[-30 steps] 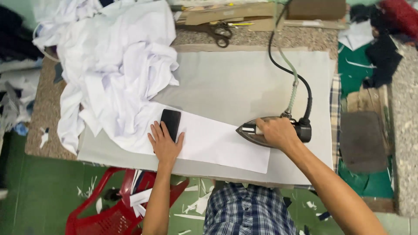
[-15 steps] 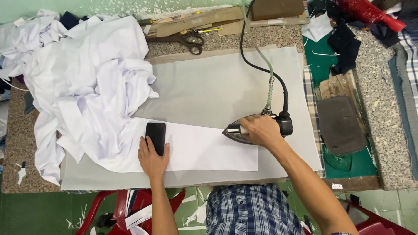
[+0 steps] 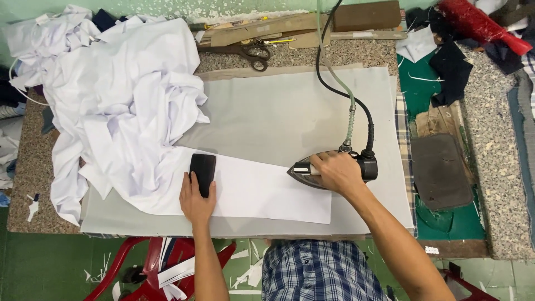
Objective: The person irons a white garment on a table using a steam iron. They repeatedly smooth the fabric with one hand while moving the iron with the other, occasionally using a black rectangular object to press the fabric. The garment is repositioned several times during the process.
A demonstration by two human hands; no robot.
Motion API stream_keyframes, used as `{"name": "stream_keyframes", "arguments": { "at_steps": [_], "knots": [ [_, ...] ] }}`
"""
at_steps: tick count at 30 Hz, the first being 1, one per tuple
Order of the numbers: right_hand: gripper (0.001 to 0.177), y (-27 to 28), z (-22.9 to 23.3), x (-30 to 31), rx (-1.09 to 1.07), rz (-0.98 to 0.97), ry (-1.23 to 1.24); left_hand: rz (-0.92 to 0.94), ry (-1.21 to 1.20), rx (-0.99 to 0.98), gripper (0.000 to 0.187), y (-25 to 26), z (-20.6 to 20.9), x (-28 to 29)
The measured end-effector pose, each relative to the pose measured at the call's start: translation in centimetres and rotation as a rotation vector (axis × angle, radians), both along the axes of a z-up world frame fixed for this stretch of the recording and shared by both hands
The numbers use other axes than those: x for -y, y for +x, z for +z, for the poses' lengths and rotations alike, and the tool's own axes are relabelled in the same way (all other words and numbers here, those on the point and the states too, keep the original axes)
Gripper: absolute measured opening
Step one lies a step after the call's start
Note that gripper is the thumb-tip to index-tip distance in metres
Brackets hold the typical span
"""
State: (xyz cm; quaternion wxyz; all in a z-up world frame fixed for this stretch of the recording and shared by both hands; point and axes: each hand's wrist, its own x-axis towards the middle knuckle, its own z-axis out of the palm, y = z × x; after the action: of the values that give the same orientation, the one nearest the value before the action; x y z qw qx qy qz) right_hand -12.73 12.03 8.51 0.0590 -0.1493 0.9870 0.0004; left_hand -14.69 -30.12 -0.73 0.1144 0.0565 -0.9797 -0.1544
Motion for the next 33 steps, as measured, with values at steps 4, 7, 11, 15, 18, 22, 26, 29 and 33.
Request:
{"name": "stream_keyframes", "arguments": {
  "at_steps": [4,7,11,15,18,22,26,29,33],
  "knots": [
    [0.038,0.0,-0.4,0.0,0.012,0.002,-0.024,0.01,0.001,0.003,0.07,0.0,0.1,0.0],
    [0.038,0.0,-0.5,0.0,0.006,-0.002,-0.025,0.01,0.006,0.004,0.069,0.0,0.1,-0.1],
    [0.04,-0.1,-0.6,-0.1,-0.013,0.011,-0.029,0.014,0.001,-0.009,0.069,0.0,0.2,-0.2],
    [0.039,-0.1,-1.4,-0.2,-0.003,0.009,-0.035,0.026,-0.004,-0.011,0.068,0.0,-0.3,0.0],
    [0.039,-0.2,-2.8,-0.5,0.003,0.011,-0.036,0.033,0.007,-0.008,0.068,0.1,0.2,-0.3],
    [0.039,-0.2,-2.6,-0.5,0.005,0.01,-0.032,0.035,0.03,0.013,0.067,0.0,0.6,-0.4],
    [0.038,-0.2,-1.5,-0.4,0.008,0.011,-0.045,0.038,0.017,0.015,0.067,0.0,0.4,-0.3],
    [0.038,-0.2,-1.2,-0.3,-0.004,0.014,-0.04,0.038,0.015,0.008,0.067,0.0,0.1,-0.2],
    [0.036,-0.1,-1.6,-0.4,-0.016,0.019,-0.035,0.025,-0.03,-0.065,0.066,0.1,-0.1,-0.2]
  ]
}}
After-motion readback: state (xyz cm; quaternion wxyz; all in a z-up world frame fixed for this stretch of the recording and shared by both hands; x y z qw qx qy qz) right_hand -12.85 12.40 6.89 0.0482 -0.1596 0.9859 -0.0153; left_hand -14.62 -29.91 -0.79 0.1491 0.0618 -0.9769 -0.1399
